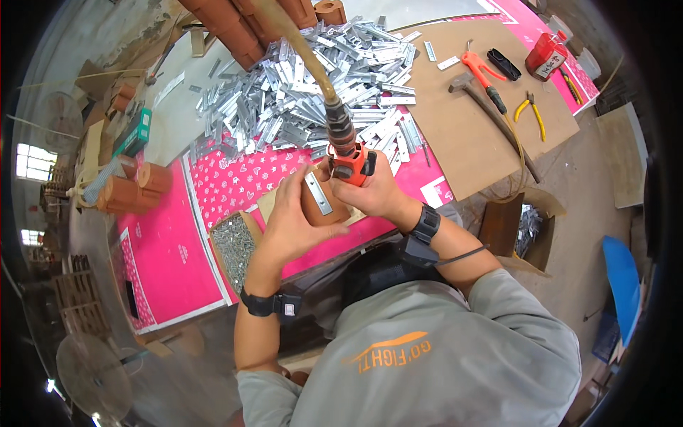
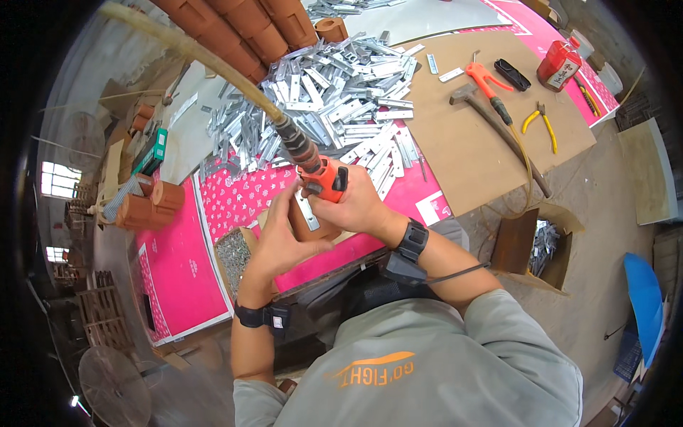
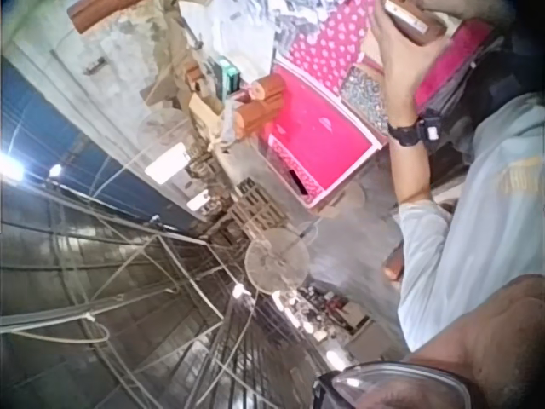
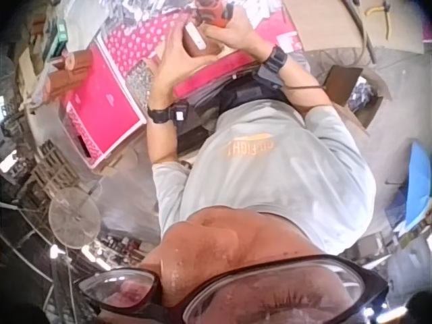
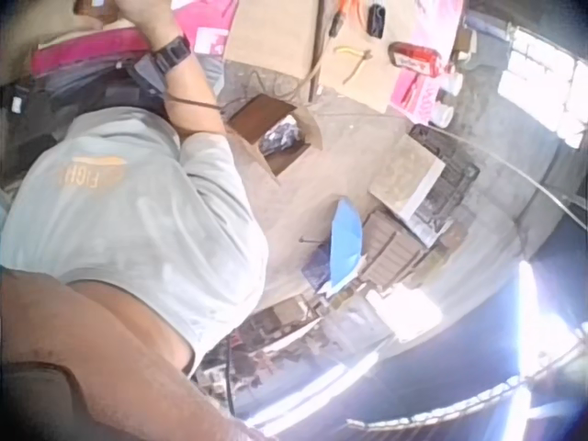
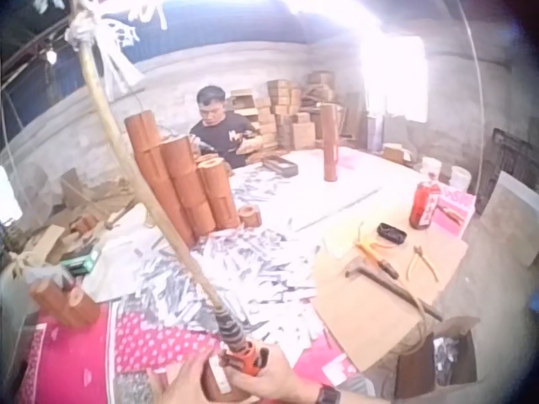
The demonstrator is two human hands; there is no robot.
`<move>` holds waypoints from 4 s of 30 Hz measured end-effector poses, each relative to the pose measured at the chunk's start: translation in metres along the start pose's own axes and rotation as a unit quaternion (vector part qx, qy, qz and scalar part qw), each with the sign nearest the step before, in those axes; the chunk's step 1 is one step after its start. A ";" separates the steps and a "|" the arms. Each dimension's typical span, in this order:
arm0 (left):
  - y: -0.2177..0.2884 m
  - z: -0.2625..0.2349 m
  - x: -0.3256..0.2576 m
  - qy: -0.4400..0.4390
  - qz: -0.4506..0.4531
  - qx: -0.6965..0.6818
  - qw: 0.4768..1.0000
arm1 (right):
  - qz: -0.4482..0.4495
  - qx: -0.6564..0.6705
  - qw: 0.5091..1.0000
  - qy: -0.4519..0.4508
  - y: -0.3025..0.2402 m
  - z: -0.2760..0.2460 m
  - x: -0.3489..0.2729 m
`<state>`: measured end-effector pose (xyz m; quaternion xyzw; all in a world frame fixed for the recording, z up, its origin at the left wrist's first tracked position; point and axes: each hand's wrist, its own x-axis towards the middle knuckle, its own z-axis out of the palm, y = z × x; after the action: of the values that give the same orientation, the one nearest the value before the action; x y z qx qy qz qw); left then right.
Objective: Attaching metal plates to wooden cylindrical blocks using an electric screwdriver.
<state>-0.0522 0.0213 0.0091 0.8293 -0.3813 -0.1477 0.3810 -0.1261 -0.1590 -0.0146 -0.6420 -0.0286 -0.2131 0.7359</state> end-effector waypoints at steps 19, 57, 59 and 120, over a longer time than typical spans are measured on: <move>-0.010 0.006 -0.011 0.052 0.047 -0.055 0.996 | 0.050 0.038 0.998 0.005 -0.006 0.003 0.000; -0.062 -0.067 -0.090 0.126 -0.168 0.238 0.948 | 0.054 0.004 0.998 -0.012 -0.008 0.003 0.002; -0.063 -0.065 -0.088 0.127 -0.160 0.241 0.949 | 0.052 0.008 0.998 -0.019 -0.010 0.003 0.001; 0.013 0.048 -0.049 0.329 0.013 -0.093 0.940 | 0.021 0.119 0.991 -0.063 -0.105 0.060 0.036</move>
<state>-0.1176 0.0275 -0.0156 0.7875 -0.2300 0.1031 0.5625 -0.1161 -0.1201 0.1054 -0.5624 -0.0869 -0.1516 0.8082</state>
